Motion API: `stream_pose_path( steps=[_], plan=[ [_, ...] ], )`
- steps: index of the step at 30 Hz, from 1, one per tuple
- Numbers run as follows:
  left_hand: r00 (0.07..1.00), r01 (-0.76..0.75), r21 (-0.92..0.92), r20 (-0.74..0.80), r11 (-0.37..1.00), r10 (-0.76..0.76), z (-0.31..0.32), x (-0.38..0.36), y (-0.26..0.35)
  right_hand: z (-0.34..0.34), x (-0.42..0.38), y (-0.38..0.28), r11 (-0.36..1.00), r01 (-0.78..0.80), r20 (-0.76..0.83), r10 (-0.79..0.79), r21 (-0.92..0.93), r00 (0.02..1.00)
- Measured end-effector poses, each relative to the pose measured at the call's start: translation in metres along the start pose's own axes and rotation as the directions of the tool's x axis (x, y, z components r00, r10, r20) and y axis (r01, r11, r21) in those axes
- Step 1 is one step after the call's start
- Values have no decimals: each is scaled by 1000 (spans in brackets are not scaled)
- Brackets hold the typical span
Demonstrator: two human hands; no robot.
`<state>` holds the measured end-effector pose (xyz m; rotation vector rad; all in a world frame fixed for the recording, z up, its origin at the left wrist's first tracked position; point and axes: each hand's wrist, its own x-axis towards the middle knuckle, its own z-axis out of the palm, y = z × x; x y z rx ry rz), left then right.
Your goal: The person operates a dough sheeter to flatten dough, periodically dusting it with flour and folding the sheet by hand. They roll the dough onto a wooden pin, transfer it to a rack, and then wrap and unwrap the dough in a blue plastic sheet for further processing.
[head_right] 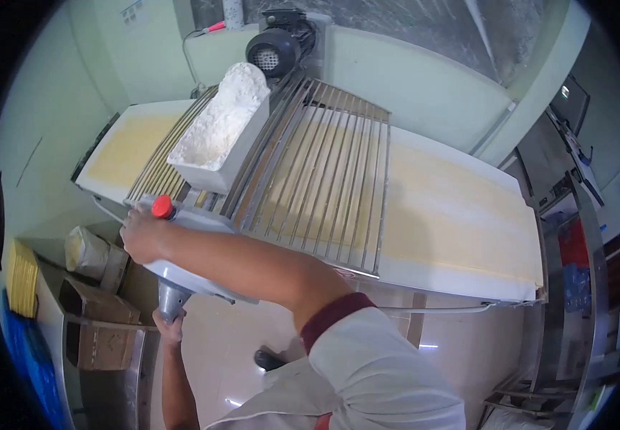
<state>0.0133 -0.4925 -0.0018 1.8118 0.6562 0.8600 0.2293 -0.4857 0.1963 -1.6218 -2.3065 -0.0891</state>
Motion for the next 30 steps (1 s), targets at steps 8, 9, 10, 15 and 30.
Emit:
stream_pose_path(
  steps=[8,9,10,15,30],
  plan=[
    [988,-80,187,-118,979,104,-3,-6,6,18,96,27,966,-252,506,243,-52,828],
    [984,-112,173,-121,978,134,-5,-7,-1,17,98,24,962,-272,499,253,-35,829],
    [982,-87,166,-153,982,113,-4,-7,-6,25,104,35,958,-282,514,264,-45,816],
    [969,-118,157,-198,981,148,0,-8,-10,16,100,22,877,-478,552,424,-53,718],
    [910,-322,308,-159,895,382,-7,2,-10,15,99,21,906,-409,570,393,-108,721]
  ],
)
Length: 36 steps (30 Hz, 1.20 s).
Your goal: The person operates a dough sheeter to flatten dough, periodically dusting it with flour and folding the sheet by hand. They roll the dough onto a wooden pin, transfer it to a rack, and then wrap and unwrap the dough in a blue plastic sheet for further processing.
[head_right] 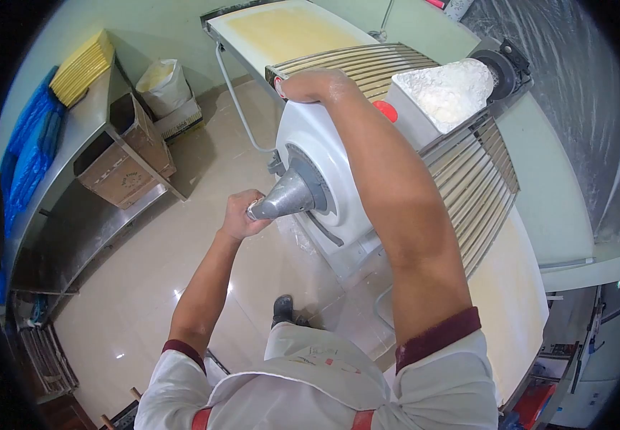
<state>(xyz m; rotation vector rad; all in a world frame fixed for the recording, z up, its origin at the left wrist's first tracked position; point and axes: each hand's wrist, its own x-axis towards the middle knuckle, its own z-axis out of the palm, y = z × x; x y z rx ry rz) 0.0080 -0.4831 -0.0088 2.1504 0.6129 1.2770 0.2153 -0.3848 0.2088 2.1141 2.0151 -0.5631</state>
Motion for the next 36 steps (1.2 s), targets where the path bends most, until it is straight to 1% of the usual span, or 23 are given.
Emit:
stream_pose_path(
  steps=[2,8,11,12,14,16,17,18,21,22,23,24,25,26,27,28,29,30,31,32,33,35,36],
  plan=[
    [999,45,5,14,999,-45,1,-3,-1,-2,-2,-2,1000,-10,10,10,7,1000],
    [996,68,13,52,998,-68,-1,0,-3,5,-3,-2,998,-64,-200,63,5,978],
    [993,99,-20,64,995,-98,-3,-1,-1,4,-11,-1,1000,20,-370,-17,6,929],
    [992,113,-31,67,993,-111,-3,0,-1,6,-16,2,993,115,-548,-112,-29,829],
    [991,118,-13,67,993,-117,-4,0,-1,10,-32,18,952,265,-815,-273,-153,510],
    [992,109,2,63,994,-109,-4,0,0,-8,-65,55,967,255,-905,-131,-26,405],
    [993,96,10,63,995,-96,-4,-1,-1,-19,-90,74,972,198,-857,9,129,514],
    [995,82,17,60,997,-82,-4,0,-2,-29,-99,105,996,-51,-765,84,68,638],
    [998,51,-7,23,999,-51,0,-3,-5,-23,-86,189,984,109,-413,-160,-144,896],
    [994,109,13,-1,994,-109,0,-6,-3,-27,-91,203,988,52,-275,-90,-143,957],
    [987,159,23,-13,987,-158,1,-10,3,-33,-98,186,990,-21,-133,2,-138,991],
    [974,220,-26,-53,975,-222,2,-13,18,-26,-90,208,993,47,-115,-60,-109,992],
    [931,311,-235,-118,921,-345,9,-28,20,-30,-91,198,995,-38,-105,29,-88,994],
    [947,241,-51,-207,969,-246,7,-36,33,-23,-67,221,986,-48,-97,32,-161,995],
    [902,285,51,-351,957,-251,14,-54,48,-13,-51,245,964,186,-162,-218,-190,963],
    [874,291,-3,-406,957,-267,11,-76,58,-21,-65,232,963,126,-152,-165,-238,974],
    [825,346,-114,-436,931,-360,9,-99,70,-13,-46,260,981,190,-245,-174,41,954],
    [775,394,-121,-490,911,-400,17,-119,90,-26,-88,241,815,91,-225,50,573,973],
    [792,345,-204,-460,916,-400,28,-131,117,-26,-82,251,422,324,-309,-107,847,945],
    [846,355,-261,-320,898,-427,40,-148,137,-29,-73,254,-91,450,-459,-222,888,860],
    [881,374,-303,-179,876,-438,59,-160,161,-25,-88,271,-335,411,-519,-368,848,772],
    [816,578,-329,206,747,-541,128,-143,248,-10,-115,304,-711,143,-676,-558,689,481],
    [761,646,-388,396,657,-514,169,-143,265,14,-156,312,-767,286,-732,-325,575,599]
  ],
)
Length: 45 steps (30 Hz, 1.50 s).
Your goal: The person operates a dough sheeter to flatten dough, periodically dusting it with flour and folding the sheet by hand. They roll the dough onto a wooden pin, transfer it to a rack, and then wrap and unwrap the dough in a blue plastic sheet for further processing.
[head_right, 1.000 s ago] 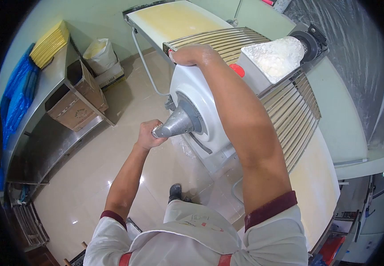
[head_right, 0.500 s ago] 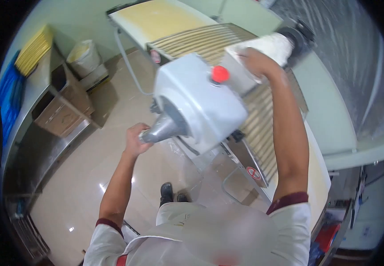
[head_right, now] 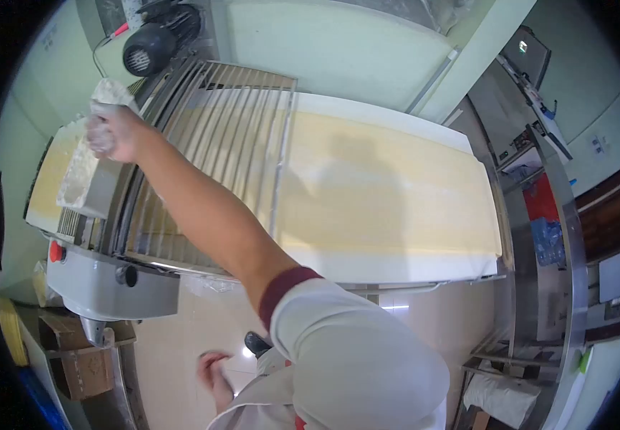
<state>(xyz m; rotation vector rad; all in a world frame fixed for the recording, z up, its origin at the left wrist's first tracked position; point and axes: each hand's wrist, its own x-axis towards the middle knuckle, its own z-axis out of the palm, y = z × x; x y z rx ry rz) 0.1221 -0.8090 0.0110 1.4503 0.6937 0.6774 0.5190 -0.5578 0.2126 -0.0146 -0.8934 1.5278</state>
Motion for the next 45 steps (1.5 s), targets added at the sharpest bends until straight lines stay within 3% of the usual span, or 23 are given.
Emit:
stream_pose_path(
  steps=[3,4,5,7,8,9,10,11,12,15,20,25,26,28,31,33,35,37,39,41,42,44,45],
  plan=[
    [851,487,-274,361,830,-381,148,30,19,15,-187,-22,975,211,-547,-140,70,825],
    [797,596,-395,403,700,-451,194,36,24,13,-269,-27,971,237,-809,-166,-34,564],
    [744,668,-496,421,555,-518,231,46,22,-46,-380,-28,947,300,-543,-194,113,817],
    [747,645,-636,405,424,-528,277,52,-8,-36,-593,-74,857,356,-517,-510,-373,687],
    [794,585,-680,370,442,-482,290,58,-23,20,-693,-107,618,266,-459,-752,-739,472],
    [801,561,-682,305,469,-516,299,66,-20,78,-791,-140,283,-266,-334,-928,-921,167],
    [811,554,-676,308,486,-497,298,77,-36,136,-885,-174,218,-659,-184,-975,-719,-121],
    [743,538,-735,184,411,-644,314,90,-3,212,-917,-205,368,-617,30,-843,-695,-537],
    [665,517,-779,105,354,-740,318,107,-3,255,-917,-222,351,-573,163,-733,-740,-660],
    [738,413,-756,-49,508,-673,307,134,-37,225,-830,-208,344,-522,-28,-853,-781,-520],
    [799,219,-676,-289,703,-527,330,137,-22,144,-681,-89,517,-668,-767,-629,-535,127],
    [814,434,-693,29,575,-580,391,101,-37,229,-865,-212,467,-521,-102,-807,-715,-582],
    [800,479,-689,86,544,-594,406,93,-35,229,-864,-221,380,-538,17,-806,-752,-592],
    [750,558,-680,166,476,-641,438,71,-34,187,-829,-181,360,-674,-109,-916,-645,-386],
    [697,616,-651,186,444,-693,466,60,-27,136,-742,-31,81,-893,-694,-663,-442,283],
    [712,585,-656,134,477,-689,475,65,-20,189,-679,7,571,-783,-937,-348,-247,42],
    [745,580,-657,188,482,-640,465,83,19,127,-698,77,679,-522,-844,-296,-516,448],
    [745,607,-653,268,453,-611,447,103,44,59,-676,98,962,27,-687,-214,-273,694],
    [766,584,-692,295,425,-571,425,114,35,67,-669,90,938,328,-730,-302,-113,614],
    [806,535,-710,265,457,-530,394,112,1,134,-641,58,863,416,-912,-380,-289,155],
    [791,542,-697,235,469,-565,384,108,-12,163,-653,50,964,200,-954,-218,-177,206],
    [762,535,-701,159,472,-627,377,101,-36,195,-711,39,946,-122,-950,-308,-300,-54],
    [769,539,-699,180,470,-614,380,102,-41,198,-793,10,877,9,-873,-477,-480,-108]
  ],
)
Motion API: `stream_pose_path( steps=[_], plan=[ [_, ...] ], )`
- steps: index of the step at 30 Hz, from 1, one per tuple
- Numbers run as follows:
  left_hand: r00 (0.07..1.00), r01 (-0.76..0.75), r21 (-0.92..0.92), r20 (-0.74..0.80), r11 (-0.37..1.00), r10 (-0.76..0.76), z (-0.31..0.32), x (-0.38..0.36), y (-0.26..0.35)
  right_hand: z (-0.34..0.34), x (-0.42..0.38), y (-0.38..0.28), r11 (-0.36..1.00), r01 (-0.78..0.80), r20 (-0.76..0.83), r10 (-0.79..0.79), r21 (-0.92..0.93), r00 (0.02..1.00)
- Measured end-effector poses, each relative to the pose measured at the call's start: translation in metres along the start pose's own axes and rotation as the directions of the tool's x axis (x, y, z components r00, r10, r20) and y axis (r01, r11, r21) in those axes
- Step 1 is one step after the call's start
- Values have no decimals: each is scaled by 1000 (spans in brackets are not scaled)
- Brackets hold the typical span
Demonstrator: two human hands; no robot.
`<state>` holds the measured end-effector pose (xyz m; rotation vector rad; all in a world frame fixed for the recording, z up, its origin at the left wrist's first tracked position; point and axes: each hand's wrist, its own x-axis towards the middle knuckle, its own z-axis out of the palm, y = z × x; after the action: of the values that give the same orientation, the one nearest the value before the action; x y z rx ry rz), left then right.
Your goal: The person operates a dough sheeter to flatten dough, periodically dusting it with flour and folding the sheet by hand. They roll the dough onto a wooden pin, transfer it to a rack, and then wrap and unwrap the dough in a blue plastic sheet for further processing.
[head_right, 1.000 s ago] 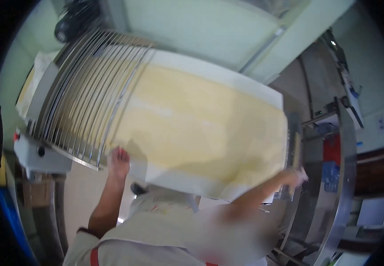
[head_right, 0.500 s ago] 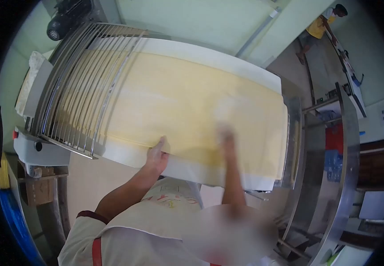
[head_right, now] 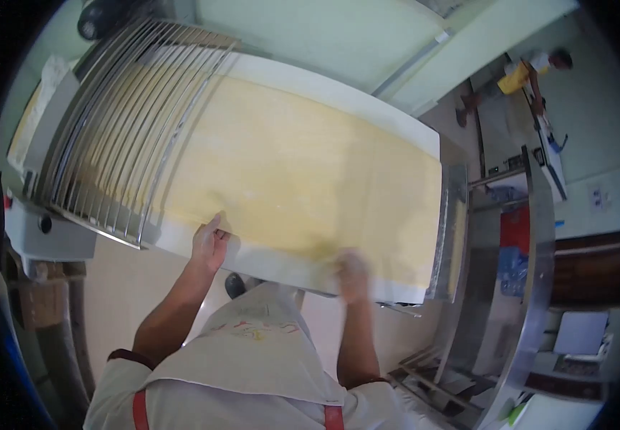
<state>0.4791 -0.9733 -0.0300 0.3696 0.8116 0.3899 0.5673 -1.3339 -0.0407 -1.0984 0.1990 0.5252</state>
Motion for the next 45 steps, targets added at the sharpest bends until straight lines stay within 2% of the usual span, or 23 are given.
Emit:
stream_pose_path(
  steps=[2,3,4,5,7,8,10,11,12,13,15,17,21,23,25,27,30,33,36,37,40,44,45],
  plan=[
    [999,9,15,31,1000,-10,-8,-1,-6,-156,37,-55,887,384,-101,-371,257,923],
    [999,-10,-3,39,1000,10,-6,-2,-6,-124,29,-104,781,613,-430,-516,119,741],
    [998,-31,-22,48,999,32,-1,-6,-7,-78,19,-156,701,698,-689,-577,-143,439],
    [997,-53,-42,52,998,55,4,-8,-8,-65,40,-172,466,801,-808,-588,-376,-37],
    [993,-111,-43,41,993,113,5,-10,-8,-25,72,-143,787,500,-714,-578,-362,394],
    [989,-146,-39,32,988,148,8,-7,-5,-21,96,-137,727,216,-463,-607,-651,646],
    [982,-173,-44,-90,984,169,14,-7,0,-4,143,-137,164,131,51,-419,-978,907],
    [971,-193,-40,-148,980,185,17,-6,3,9,166,-144,-79,239,251,-251,-968,935],
    [966,-197,-32,-178,980,188,19,-7,1,58,197,-163,126,279,235,-284,-952,930],
    [961,-192,-15,-207,981,185,21,-10,-4,96,225,-144,80,452,378,-432,-888,819],
    [947,-201,12,-252,980,197,32,-12,-15,139,294,-101,-483,536,702,-276,-692,657],
    [923,-210,34,-322,977,210,44,-23,-32,175,353,-71,-604,585,827,-257,-541,500],
    [871,-205,85,-438,975,221,61,-30,-62,246,434,-77,-37,774,772,-110,-632,626],
    [875,-153,83,-452,985,174,68,-34,-70,255,468,-110,289,538,610,406,-792,680],
    [873,-153,155,-441,976,207,72,-31,-74,263,423,-149,284,288,399,751,-915,526],
    [891,-157,232,-386,960,239,80,-31,-73,241,431,-147,336,400,495,766,-852,410],
    [910,-253,328,-239,910,339,93,-36,-41,213,410,-185,509,533,734,534,-676,420],
    [932,-270,321,-151,908,330,86,-44,-17,228,375,-210,784,328,848,509,-527,146],
    [889,-386,48,-248,921,385,58,-44,-35,221,423,-174,680,134,684,667,-721,297],
    [877,-372,99,-287,923,385,49,-46,-47,221,425,-171,436,324,542,709,-840,451],
    [888,-251,180,-348,951,300,59,-52,-85,209,432,-155,539,362,642,710,-760,291],
    [951,-134,397,-205,908,230,93,-47,-68,202,399,-193,467,456,632,699,-757,334],
    [940,-244,483,-95,841,328,94,-45,-62,195,377,-220,489,513,686,653,-706,321]
  ],
)
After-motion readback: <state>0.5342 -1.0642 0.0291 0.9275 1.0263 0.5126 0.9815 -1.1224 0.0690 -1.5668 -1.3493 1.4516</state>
